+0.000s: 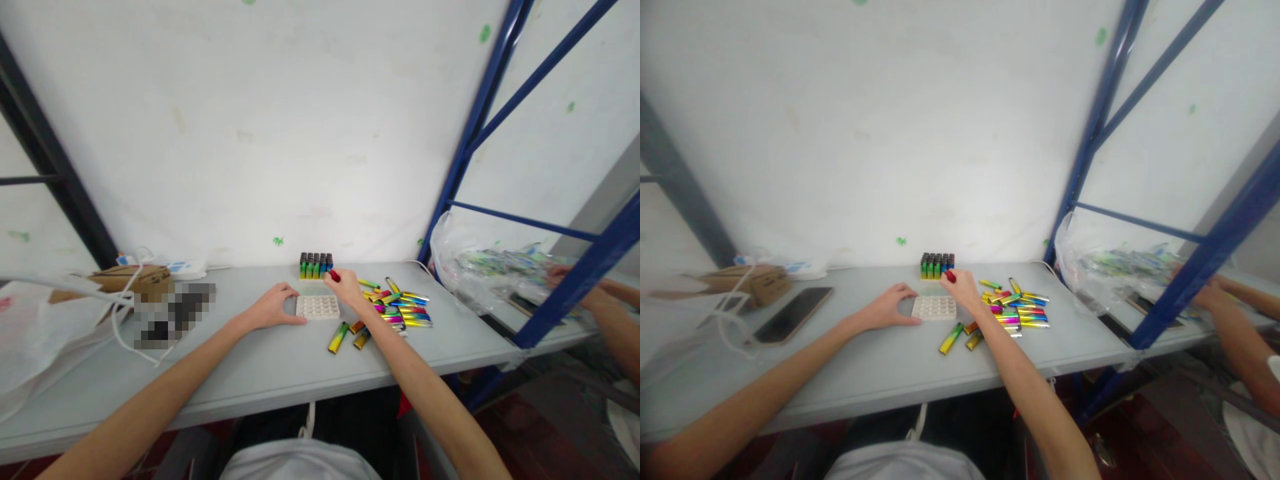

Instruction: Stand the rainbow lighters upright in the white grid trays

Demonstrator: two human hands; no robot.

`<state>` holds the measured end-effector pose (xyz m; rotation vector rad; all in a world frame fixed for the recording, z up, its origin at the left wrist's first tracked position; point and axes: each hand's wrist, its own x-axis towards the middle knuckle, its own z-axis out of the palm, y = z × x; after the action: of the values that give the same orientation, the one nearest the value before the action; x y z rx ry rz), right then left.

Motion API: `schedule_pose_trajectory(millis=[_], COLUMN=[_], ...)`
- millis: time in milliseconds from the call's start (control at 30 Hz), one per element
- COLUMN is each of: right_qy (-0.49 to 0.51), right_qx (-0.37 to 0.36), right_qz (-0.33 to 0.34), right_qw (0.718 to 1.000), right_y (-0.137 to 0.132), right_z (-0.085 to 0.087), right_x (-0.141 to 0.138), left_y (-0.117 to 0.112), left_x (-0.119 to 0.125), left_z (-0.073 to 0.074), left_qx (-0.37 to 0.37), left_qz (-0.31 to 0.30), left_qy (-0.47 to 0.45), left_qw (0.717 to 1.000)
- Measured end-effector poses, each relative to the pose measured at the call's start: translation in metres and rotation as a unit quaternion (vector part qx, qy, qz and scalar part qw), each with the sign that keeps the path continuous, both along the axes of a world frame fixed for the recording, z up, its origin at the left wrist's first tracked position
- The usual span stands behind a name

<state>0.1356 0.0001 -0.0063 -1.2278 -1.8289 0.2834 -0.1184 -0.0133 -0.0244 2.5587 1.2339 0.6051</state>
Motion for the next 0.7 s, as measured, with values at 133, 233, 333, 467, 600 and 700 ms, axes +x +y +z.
schedule_pose_trajectory(millis=[133,233,333,467,600,700], right_qy=[0.005,0.014,0.017,-0.085,-0.145,-0.14], right_qx=[0.0,-0.006,-0.031,0.008,0.02,-0.004], right_qz=[0.006,0.036,0.112,0.191,0.175,0.175], right_qw=[1.0,0.999,0.993,0.978,0.974,0.974], right_y=[-0.006,-0.01,-0.01,0.0,0.009,0.013], right_z=[0.0,0.0,0.002,0.008,0.008,-0.001], right_x=[-0.003,-0.006,-0.011,-0.025,-0.036,-0.034], left_y=[0.001,0.001,0.0,0.0,0.002,0.002], left_x=[-0.003,-0.004,-0.005,-0.002,-0.001,-0.001], left_z=[-0.006,-0.008,-0.007,-0.005,-0.007,-0.007], left_qx=[0.009,0.01,0.0,-0.026,-0.052,-0.065], left_qz=[0.001,-0.004,-0.013,-0.008,0.015,0.019], left_qy=[-0.007,-0.012,-0.023,-0.037,-0.052,-0.055], left_qw=[1.0,1.0,1.0,0.999,0.997,0.996])
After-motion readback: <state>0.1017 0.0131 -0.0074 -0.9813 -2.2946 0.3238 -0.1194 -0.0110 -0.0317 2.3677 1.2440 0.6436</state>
